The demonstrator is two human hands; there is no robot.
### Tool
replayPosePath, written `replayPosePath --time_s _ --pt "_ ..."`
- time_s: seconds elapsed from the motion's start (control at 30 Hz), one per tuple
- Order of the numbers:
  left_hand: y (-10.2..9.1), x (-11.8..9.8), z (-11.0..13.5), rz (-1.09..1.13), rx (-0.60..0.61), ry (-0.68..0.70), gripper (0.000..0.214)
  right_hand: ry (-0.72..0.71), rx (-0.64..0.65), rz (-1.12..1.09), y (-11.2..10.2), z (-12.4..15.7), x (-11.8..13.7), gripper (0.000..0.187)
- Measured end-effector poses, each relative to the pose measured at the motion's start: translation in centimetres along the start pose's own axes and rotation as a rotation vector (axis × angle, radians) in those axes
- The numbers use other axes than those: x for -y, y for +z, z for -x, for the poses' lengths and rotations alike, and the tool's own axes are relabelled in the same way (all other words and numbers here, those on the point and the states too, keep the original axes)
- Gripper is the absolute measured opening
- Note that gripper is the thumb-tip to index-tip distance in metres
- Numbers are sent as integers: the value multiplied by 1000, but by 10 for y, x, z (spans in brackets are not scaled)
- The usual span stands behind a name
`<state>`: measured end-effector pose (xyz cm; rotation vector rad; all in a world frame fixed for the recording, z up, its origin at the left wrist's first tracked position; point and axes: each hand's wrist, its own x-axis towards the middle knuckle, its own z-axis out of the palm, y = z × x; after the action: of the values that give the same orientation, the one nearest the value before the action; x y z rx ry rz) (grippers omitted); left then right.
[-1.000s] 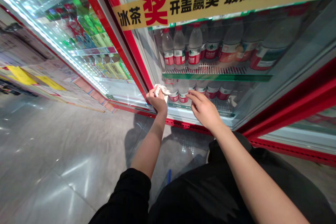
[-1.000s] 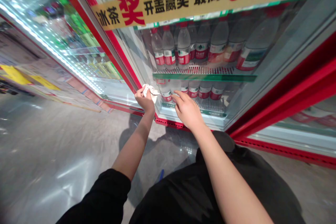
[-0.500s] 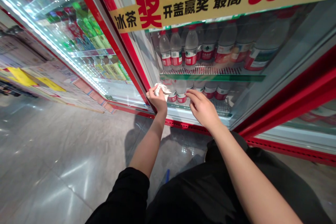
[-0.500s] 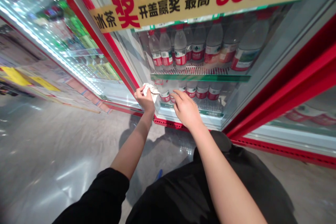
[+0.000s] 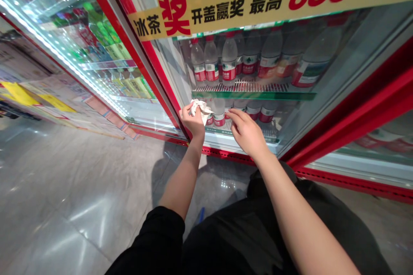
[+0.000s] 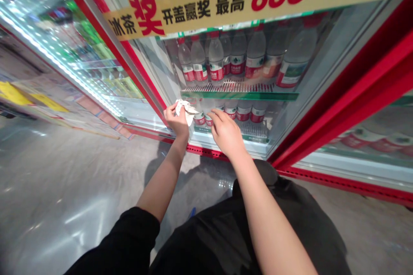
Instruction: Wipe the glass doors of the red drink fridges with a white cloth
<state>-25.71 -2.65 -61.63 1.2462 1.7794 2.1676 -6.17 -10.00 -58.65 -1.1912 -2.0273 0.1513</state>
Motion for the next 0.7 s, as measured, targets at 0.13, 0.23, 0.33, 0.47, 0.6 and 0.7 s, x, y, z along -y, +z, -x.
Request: replayPosePath --time_s 0.13,0.23,0.33,0.47,0.6,0.7 --pt "11 1 23 -30 -36 -69 18 11 -5 -1 -2 2 0 49" --pt "17 0 42 -36 -4 -104 21 26 -2 3 -4 4 -1 49" --pt "19 -3 48 -4 53 -89 23 42 -4 -7 -6 4 -2 48" --pt "18 -7 34 44 29 -53 17 63 -13 -33 -11 5 -6 47" --pt "18 -8 29 34 -11 -52 19 85 -25 -47 -16 6 -10 46" --pt "21 -8 45 17 -11 -98 19 91 -41 -59 -17 6 -11 45"
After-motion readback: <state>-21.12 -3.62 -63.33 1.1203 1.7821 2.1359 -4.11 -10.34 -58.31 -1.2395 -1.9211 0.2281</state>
